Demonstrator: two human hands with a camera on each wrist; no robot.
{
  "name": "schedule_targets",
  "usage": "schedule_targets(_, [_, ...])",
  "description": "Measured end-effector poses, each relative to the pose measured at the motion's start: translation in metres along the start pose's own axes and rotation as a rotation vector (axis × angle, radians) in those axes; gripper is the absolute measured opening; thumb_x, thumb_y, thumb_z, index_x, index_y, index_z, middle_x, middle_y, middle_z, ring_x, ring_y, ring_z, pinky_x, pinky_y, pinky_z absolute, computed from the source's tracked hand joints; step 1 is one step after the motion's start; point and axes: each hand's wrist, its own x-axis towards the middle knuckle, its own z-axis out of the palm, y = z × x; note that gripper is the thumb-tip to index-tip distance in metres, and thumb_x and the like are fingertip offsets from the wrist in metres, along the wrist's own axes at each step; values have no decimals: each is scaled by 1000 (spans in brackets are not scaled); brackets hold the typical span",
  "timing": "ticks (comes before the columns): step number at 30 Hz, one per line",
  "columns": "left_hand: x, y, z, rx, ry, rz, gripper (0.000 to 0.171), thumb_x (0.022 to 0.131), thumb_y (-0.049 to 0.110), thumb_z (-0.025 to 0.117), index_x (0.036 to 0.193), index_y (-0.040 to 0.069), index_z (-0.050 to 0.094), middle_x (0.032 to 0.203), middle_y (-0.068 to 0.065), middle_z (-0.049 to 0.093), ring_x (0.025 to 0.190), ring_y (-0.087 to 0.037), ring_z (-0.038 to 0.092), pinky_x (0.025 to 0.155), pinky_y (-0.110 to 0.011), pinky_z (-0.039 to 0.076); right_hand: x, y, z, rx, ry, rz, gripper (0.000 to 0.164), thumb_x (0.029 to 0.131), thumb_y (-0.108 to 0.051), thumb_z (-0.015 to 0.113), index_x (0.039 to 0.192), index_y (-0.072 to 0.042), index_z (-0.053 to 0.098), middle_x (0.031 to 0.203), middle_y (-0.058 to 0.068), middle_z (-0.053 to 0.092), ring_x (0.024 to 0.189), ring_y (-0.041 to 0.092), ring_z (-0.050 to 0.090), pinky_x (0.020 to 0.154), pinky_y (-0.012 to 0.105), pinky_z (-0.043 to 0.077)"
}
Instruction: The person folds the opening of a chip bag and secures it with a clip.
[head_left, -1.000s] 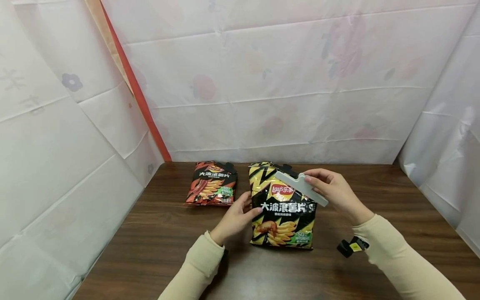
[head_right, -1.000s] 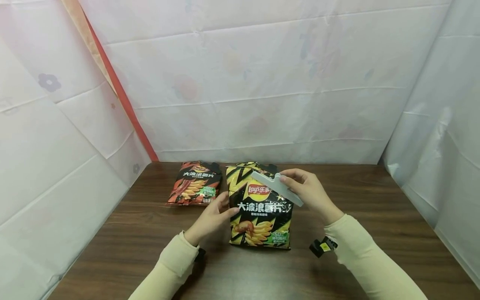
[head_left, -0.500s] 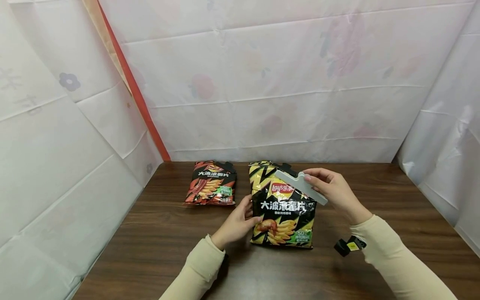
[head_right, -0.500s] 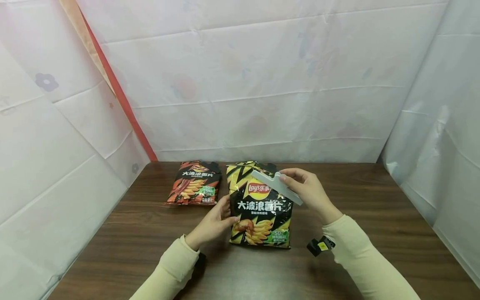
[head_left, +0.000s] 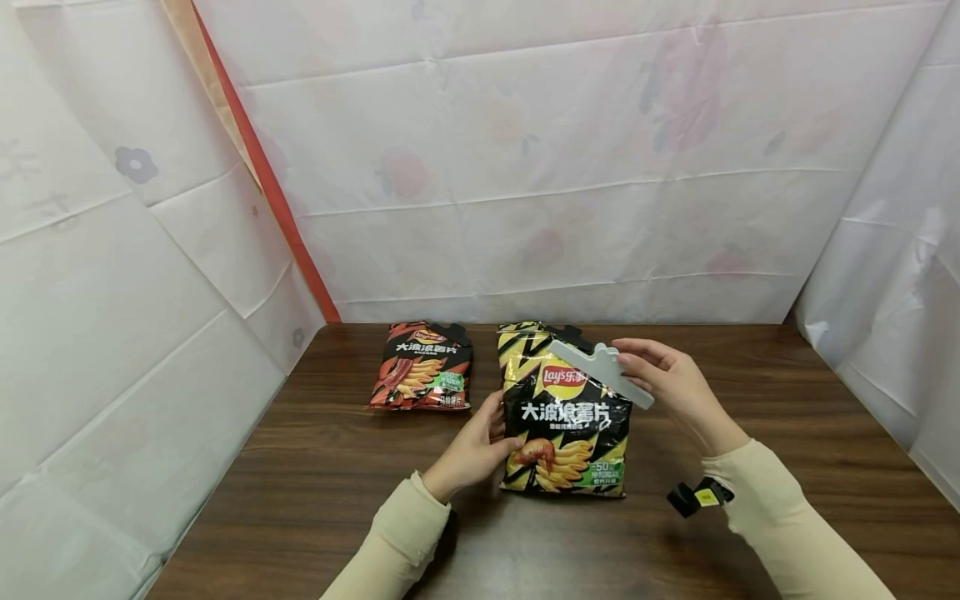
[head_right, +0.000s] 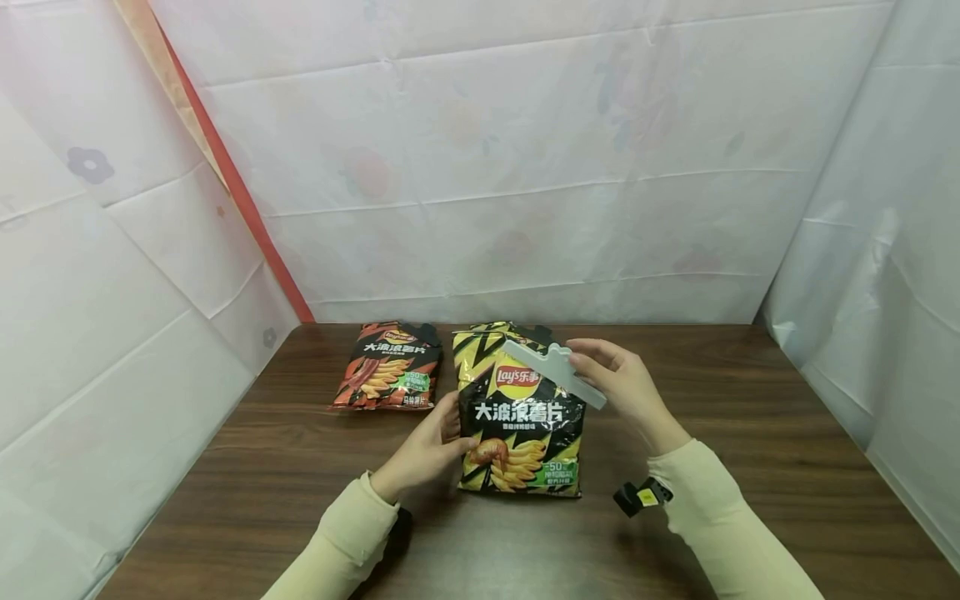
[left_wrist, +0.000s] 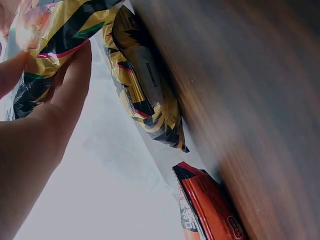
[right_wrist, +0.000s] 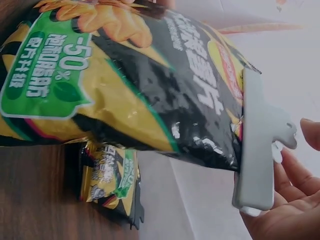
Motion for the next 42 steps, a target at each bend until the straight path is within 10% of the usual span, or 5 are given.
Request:
schedule_targets(17, [0,-6,-2,-8,-11,9,74,95,2,59,156,4,17,159,-24,21,144,-40,31,113,-55,33,-13,27,-11,49,20,7,44,97,-32,61,137,-14,54,108,-18,70,105,-2,64,84,19,53])
schedule_targets(42, [-1,-6,-3,0,-6,22,71,95,3,60,155,6,22,156,-25,29,140,-41,37,111,-57,34,-36,65,15,114,-45,127,62,99,-18,58,147,8,28,121,-3,61,102,-4,60,87,23,54])
